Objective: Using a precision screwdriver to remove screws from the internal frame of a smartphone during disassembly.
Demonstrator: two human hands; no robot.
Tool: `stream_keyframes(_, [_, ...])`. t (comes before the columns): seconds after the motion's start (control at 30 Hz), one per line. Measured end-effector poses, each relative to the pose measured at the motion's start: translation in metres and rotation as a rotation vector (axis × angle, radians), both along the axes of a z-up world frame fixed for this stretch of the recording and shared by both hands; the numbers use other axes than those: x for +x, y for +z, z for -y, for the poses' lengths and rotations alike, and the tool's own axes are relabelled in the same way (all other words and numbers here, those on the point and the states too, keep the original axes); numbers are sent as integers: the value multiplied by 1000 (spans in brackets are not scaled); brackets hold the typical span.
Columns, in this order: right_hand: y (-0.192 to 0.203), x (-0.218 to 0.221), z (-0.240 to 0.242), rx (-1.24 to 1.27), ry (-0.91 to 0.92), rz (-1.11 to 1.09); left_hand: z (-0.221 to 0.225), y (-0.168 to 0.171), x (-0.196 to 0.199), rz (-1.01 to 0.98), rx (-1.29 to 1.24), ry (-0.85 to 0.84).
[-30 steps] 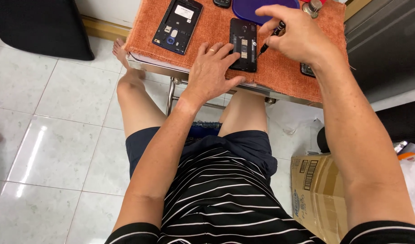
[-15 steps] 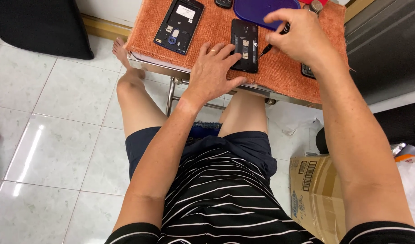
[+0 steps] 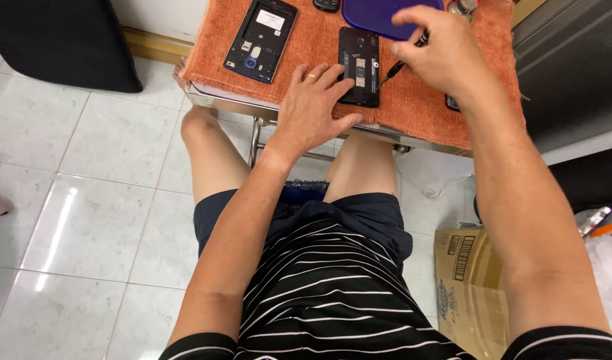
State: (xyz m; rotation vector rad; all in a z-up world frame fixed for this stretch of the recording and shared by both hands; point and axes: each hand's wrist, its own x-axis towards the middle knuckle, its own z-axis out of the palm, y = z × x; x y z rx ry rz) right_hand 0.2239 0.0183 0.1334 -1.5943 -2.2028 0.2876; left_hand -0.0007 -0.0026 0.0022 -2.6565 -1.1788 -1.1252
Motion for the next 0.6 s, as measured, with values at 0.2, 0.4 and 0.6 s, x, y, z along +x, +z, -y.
stream_keyframes(0.2, [23, -17, 15, 13, 223, 101, -2, -2, 1, -16, 0, 1])
stream_keyframes(0.4, [2, -3, 0, 106, 121, 190, 0, 2, 0, -14, 15, 3])
stream_keyframes(0.6, [25, -22, 14, -167, -55, 276, -1, 0, 1, -4, 9, 0])
